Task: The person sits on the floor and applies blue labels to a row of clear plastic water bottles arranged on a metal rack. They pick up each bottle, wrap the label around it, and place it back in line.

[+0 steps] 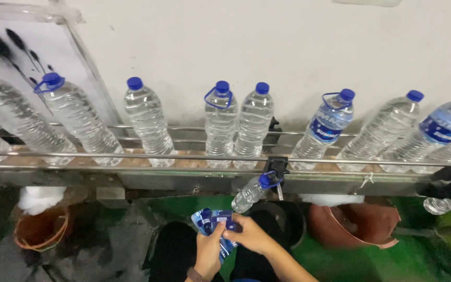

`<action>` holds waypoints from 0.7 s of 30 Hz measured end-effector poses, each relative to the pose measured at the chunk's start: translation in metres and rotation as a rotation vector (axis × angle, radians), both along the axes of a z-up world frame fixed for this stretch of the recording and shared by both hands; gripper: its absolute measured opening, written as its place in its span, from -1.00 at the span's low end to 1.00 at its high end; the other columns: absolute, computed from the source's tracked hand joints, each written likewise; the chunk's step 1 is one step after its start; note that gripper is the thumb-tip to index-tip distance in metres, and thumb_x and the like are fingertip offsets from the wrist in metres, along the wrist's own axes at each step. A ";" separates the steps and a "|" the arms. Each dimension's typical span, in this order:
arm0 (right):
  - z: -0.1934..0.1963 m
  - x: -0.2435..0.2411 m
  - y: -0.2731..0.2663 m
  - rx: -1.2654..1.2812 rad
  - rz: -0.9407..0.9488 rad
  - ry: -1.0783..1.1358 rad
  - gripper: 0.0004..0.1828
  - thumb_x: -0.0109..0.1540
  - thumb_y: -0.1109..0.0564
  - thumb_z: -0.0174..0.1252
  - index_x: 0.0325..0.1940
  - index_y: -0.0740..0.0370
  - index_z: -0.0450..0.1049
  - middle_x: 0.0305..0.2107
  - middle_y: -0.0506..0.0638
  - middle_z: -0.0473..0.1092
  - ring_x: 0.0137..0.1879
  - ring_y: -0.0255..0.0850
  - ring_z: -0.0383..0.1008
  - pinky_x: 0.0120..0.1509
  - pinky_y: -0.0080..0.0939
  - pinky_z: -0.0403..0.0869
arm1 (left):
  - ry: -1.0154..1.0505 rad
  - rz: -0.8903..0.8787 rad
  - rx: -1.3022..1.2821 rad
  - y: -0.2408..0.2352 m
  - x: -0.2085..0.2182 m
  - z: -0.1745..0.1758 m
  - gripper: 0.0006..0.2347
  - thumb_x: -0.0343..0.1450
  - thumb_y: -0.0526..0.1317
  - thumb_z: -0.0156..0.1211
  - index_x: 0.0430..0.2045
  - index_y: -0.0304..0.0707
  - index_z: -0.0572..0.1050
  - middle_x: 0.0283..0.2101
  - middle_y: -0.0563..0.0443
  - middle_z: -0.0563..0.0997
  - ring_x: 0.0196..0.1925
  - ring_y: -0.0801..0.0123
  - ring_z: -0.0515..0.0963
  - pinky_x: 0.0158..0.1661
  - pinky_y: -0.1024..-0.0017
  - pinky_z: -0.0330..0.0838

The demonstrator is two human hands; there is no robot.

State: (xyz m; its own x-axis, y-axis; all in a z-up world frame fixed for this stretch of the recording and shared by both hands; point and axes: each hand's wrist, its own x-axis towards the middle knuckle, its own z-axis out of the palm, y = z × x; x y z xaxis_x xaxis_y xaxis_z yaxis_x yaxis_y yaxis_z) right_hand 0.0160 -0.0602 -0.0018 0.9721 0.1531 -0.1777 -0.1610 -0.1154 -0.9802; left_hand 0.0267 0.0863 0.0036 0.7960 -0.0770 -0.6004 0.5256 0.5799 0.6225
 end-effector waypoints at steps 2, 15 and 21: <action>0.017 0.008 -0.016 0.041 0.038 -0.022 -0.53 0.15 -0.01 0.38 0.07 0.26 0.58 -0.09 -0.05 0.57 0.02 -0.32 0.51 0.18 -0.28 0.47 | 0.063 -0.035 0.006 0.007 -0.004 0.028 -0.73 0.41 -0.33 0.26 -0.03 -0.47 0.58 -0.10 -0.34 0.69 -0.08 -0.06 0.67 0.01 0.13 0.53; 0.299 0.155 -0.090 -1.005 -0.111 -0.665 -0.65 0.16 0.00 0.47 -0.16 0.29 0.59 -0.14 -0.02 0.33 0.03 -0.11 0.33 0.06 -0.11 0.33 | 0.228 -0.314 0.086 0.013 -0.012 0.006 -0.70 0.48 -0.41 0.14 0.13 -0.31 0.44 0.03 -0.23 0.65 0.02 0.04 0.66 0.19 0.06 0.45; 0.287 0.146 -0.086 -0.901 -0.165 -0.513 -0.10 -0.03 -0.03 0.53 0.33 0.06 0.30 0.48 -0.01 -0.07 0.52 -0.02 0.11 0.45 0.08 0.22 | 0.101 -0.309 0.219 0.024 0.005 -0.124 -0.63 0.41 -0.27 0.28 0.12 -0.31 0.49 0.09 -0.26 0.67 0.17 -0.04 0.62 0.24 0.04 0.44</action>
